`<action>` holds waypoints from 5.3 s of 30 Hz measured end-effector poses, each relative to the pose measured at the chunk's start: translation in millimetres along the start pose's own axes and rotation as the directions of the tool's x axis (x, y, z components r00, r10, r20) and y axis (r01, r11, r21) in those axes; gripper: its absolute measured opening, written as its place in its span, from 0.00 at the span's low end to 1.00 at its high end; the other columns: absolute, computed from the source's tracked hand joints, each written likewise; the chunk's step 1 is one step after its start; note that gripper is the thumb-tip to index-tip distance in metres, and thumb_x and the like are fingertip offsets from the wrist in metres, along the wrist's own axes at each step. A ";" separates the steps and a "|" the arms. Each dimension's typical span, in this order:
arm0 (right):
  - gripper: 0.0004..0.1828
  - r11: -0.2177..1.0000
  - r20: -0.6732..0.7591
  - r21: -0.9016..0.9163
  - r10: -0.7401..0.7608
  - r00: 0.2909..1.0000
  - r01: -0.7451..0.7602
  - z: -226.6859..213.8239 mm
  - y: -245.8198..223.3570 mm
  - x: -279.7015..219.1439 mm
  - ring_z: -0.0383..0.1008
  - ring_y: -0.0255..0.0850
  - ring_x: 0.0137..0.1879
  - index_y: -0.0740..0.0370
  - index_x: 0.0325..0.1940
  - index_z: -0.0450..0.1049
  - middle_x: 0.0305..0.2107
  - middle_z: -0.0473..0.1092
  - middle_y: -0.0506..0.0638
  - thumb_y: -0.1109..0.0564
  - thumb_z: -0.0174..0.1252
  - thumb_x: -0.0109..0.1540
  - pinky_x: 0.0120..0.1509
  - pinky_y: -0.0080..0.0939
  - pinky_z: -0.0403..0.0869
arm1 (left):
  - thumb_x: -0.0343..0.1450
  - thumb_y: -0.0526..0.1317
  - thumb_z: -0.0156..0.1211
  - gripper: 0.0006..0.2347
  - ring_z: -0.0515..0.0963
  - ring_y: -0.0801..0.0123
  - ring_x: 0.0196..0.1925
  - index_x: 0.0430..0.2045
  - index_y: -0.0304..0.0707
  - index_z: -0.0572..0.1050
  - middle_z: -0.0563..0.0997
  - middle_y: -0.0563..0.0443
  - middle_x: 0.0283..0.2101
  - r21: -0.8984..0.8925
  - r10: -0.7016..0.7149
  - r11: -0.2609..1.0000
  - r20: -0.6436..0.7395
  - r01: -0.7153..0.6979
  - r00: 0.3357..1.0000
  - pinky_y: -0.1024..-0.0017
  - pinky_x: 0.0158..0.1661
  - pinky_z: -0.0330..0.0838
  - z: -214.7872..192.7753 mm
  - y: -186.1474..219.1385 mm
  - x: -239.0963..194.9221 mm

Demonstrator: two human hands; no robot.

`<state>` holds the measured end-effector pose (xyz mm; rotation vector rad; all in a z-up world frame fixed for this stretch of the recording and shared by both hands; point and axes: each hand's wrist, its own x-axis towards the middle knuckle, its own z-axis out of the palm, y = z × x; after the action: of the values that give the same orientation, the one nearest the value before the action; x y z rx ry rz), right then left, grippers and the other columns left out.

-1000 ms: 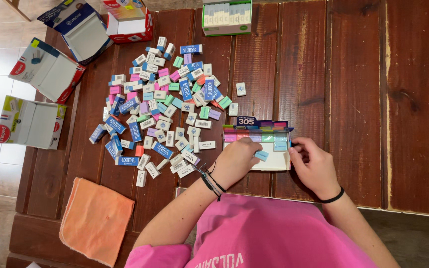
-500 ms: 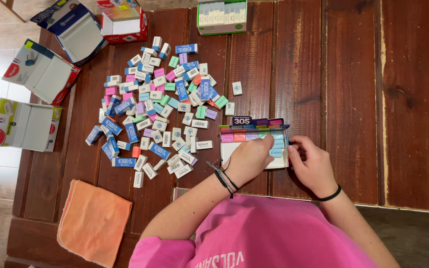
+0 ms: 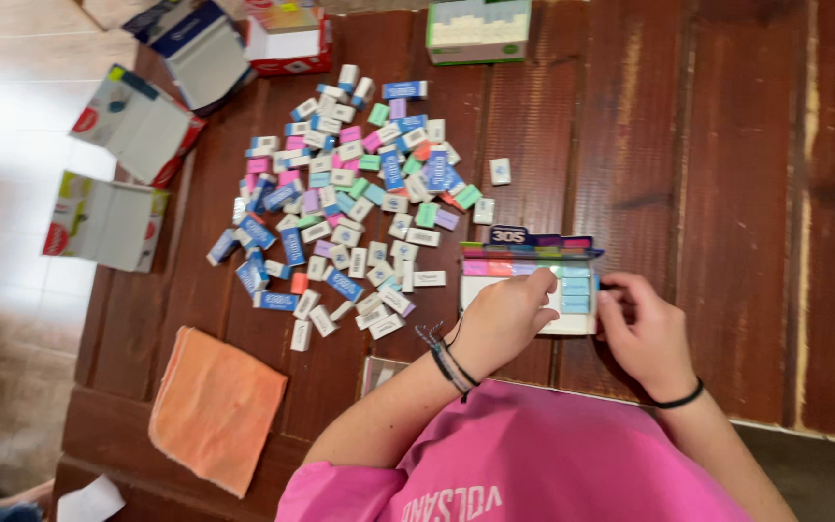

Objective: The person sorts small rectangular erasers from a pile on a wooden table and places them into a multi-compartment box. The person picks up erasers one by one, arranges them by color, and fills the compartments of the box.

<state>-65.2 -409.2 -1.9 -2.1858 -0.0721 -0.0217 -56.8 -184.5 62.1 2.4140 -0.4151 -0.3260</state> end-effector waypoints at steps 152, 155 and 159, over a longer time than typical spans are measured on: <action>0.08 0.989 0.023 0.128 0.069 0.997 -0.072 3.2 -0.8 2.1 0.80 0.54 0.30 0.64 0.49 0.78 0.33 0.78 0.66 0.60 0.57 0.68 0.26 0.46 0.81 | 0.66 0.46 0.69 0.16 0.78 0.69 0.48 0.47 0.56 0.77 0.82 0.61 0.38 0.597 0.394 0.795 -0.366 -0.112 0.843 0.70 0.48 0.70 -106.4 -91.8 24.7; 0.08 0.989 0.026 0.126 0.074 0.997 -0.077 3.5 -2.6 4.6 0.80 0.54 0.30 0.64 0.48 0.78 0.33 0.78 0.65 0.60 0.57 0.68 0.26 0.47 0.81 | 0.64 0.52 0.72 0.20 0.81 0.67 0.45 0.49 0.55 0.77 0.83 0.59 0.35 0.475 0.333 0.875 -0.437 -0.100 0.836 0.68 0.46 0.73 -114.6 -45.1 -14.2; 0.08 0.988 0.025 0.125 0.091 0.996 -0.093 3.7 -6.8 4.8 0.81 0.54 0.32 0.64 0.49 0.78 0.34 0.78 0.65 0.59 0.58 0.68 0.27 0.48 0.81 | 0.64 0.56 0.70 0.12 0.84 0.64 0.34 0.31 0.56 0.79 0.80 0.58 0.26 0.267 0.121 0.963 -0.332 -0.030 0.935 0.68 0.33 0.76 -65.2 10.0 -39.6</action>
<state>-60.8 -402.0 1.8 -2.0613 0.0162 0.0553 -73.5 -140.0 122.6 2.6305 -0.4090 0.2030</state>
